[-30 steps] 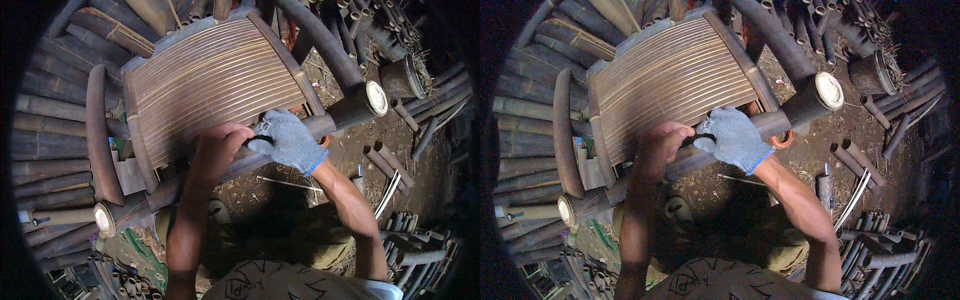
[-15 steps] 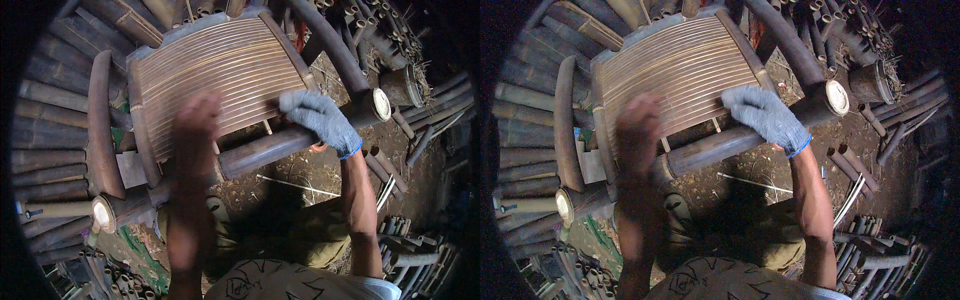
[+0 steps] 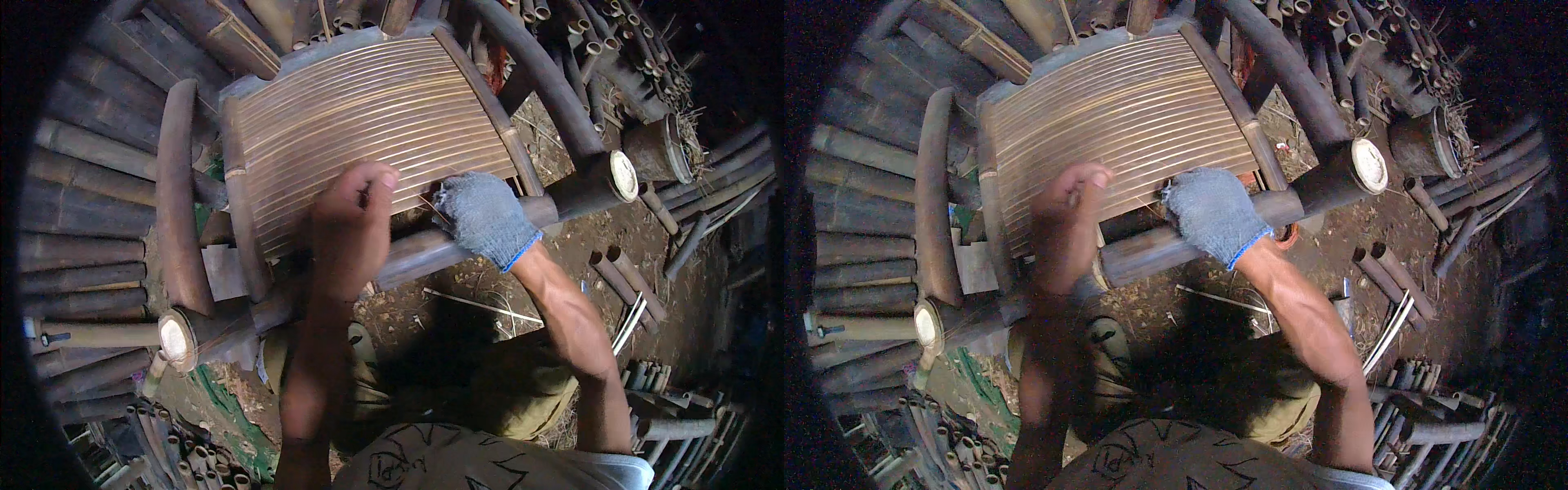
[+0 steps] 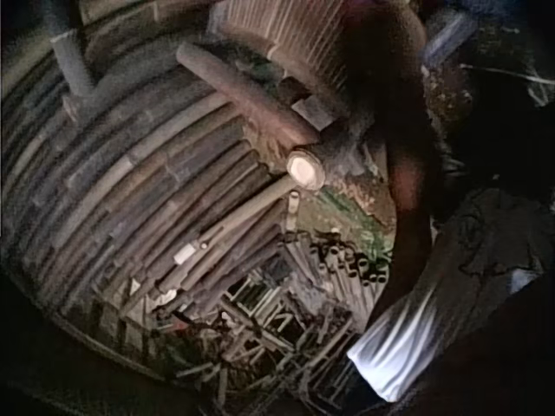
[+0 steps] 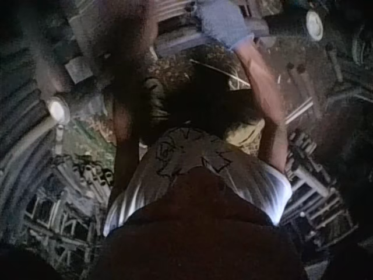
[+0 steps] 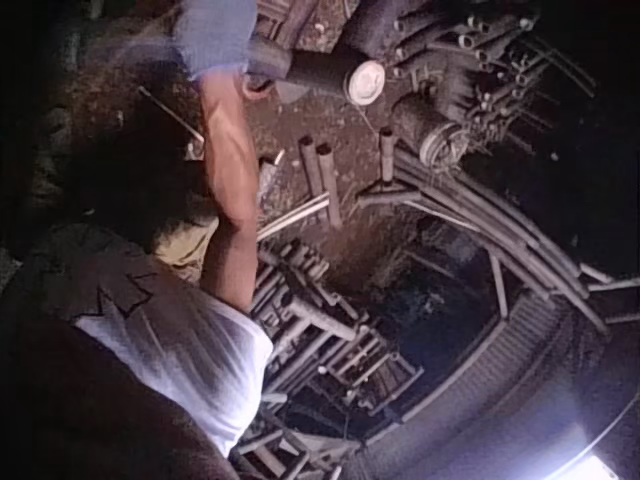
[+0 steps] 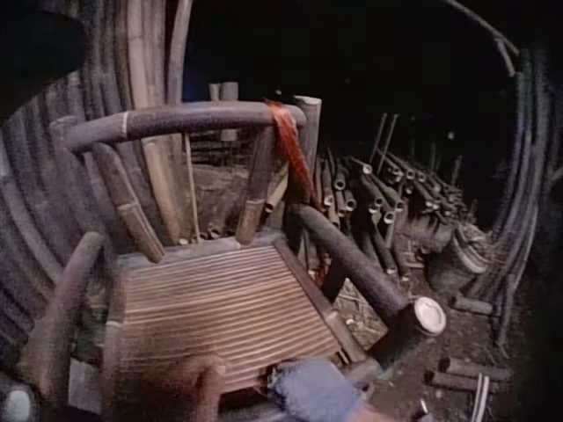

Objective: The person constructs a bamboo chair by threading and tying wire through pre-drilled holes in the frame and seat slats to secure the components together.

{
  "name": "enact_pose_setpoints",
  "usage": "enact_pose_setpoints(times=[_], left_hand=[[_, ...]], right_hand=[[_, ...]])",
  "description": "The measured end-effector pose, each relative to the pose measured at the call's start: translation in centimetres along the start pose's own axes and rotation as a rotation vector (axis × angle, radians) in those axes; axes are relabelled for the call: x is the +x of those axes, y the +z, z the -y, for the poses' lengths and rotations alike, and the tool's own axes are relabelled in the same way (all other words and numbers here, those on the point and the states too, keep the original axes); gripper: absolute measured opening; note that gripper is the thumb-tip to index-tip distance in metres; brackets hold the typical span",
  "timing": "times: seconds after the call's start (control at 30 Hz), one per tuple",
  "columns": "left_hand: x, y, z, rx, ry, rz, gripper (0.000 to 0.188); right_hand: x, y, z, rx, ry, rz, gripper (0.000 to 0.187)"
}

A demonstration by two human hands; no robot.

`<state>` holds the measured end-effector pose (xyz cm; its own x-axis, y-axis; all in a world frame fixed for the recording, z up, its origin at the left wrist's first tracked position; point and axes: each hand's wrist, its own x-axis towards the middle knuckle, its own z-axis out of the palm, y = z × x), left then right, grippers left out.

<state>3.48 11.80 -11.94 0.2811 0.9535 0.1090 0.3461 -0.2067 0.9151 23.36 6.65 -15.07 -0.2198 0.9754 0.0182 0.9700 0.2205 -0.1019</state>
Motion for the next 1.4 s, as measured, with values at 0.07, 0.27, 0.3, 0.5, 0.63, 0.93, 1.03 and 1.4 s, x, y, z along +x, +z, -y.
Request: enact_pose_setpoints(times=[0.07,0.27,0.3,0.5,0.63,0.93,1.03,1.4], left_hand=[[-0.4,0.5,0.4,0.054,-0.024,0.108,0.019],[-1.6,2.2,1.1,0.199,0.025,0.253,0.021],[-1.6,2.3,1.1,0.166,0.018,0.217,0.02],[-0.3,1.0,1.4,-0.253,0.086,0.011,0.021],[-0.6,-3.4,-2.0,-0.201,0.086,-0.123,0.019],[0.8,-6.3,0.4,-0.18,0.241,-0.517,0.019],[1.0,-6.6,1.6,-0.22,0.237,-0.48,0.019],[-0.6,-5.3,0.1,-0.658,-0.145,0.061,0.025]], right_hand=[[0.3,-0.3,0.1,-0.114,0.014,-0.004,0.016],[-2.0,-3.8,-5.6,-0.22,0.315,-0.334,0.018],[-2.4,-3.6,-5.2,-0.136,0.36,-0.495,0.021],[-3.9,-6.3,-1.4,0.846,0.257,-0.525,0.034],[-3.6,-9.3,1.5,0.762,0.064,-0.029,0.037],[-1.0,-3.3,-2.6,1.037,0.068,0.321,0.026],[0.5,-2.9,-1.9,0.713,0.043,0.263,0.024],[-4.6,-23.0,-2.7,0.32,0.219,-0.32,0.028]])
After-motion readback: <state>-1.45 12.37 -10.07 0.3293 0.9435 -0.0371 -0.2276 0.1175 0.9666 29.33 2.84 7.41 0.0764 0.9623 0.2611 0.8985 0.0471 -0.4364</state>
